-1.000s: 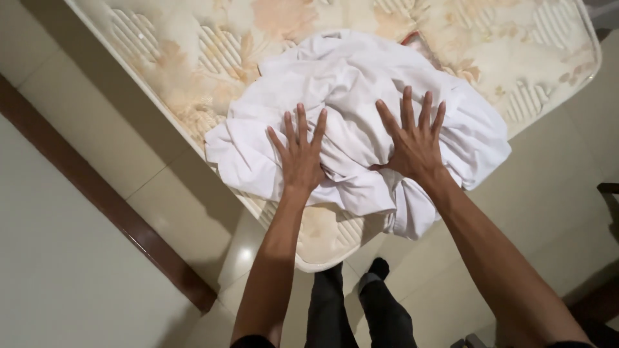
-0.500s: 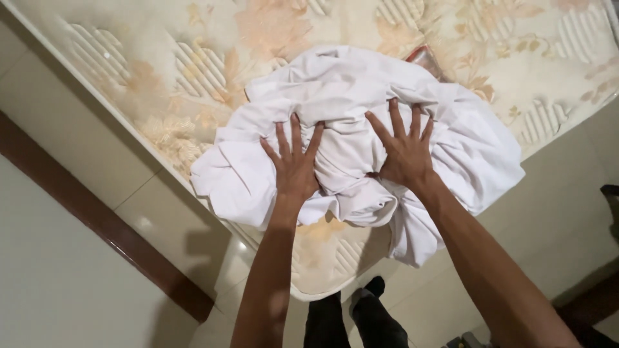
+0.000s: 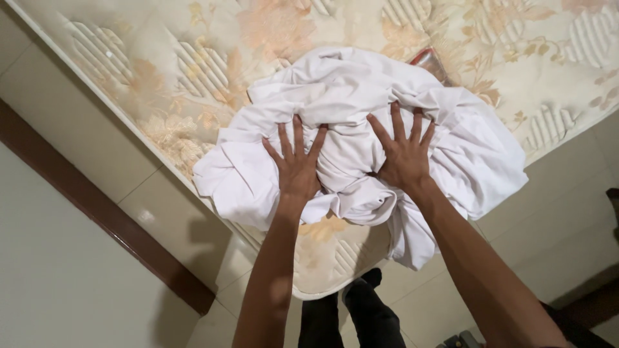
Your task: The person spreads a white fitted sheet over a mattress, starting by unfolding the sheet and then tucking the corners under the mattress. The person moves between two beds to position the sheet and smooths it out by hand.
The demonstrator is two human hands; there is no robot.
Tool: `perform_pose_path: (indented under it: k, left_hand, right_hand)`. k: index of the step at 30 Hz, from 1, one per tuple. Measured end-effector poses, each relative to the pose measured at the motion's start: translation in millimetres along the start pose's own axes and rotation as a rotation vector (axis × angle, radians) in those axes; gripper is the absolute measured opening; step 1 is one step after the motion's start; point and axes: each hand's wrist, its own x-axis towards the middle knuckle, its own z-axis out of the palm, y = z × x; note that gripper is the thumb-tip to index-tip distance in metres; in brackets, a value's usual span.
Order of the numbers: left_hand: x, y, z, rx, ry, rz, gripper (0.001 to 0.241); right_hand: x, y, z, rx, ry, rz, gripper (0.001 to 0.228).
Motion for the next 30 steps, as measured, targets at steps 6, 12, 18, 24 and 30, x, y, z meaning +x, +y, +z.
perform_pose_path:
  k: [6,12,18,24,30]
  left_hand:
    - [-3,-2,13,0.014,0.107,0.025,0.094]
    - [-2,2,5,0.057,0.054,-0.006,0.093]
    - [-3,1,12,0.000,0.108,0.007,0.091]
    - [0,5,2,-0.007,0.028,-0.023,0.099]
    - [-1,4,5,-0.006,0.063,-0.020,0.098]
  right_hand:
    - [-2,-2,-2,0.068,0.029,0.000,0.127]
    - [-4,-4,-6,0.077,0.041,-0.005,0.126]
    - [-7,-4,-2,0.073,0.079,-0.002,0.120]
    - [-8,-3,1,0.049,0.092,-0.004,0.117]
    - [-9,-9,-11,0.090,0.114,-0.002,0.118]
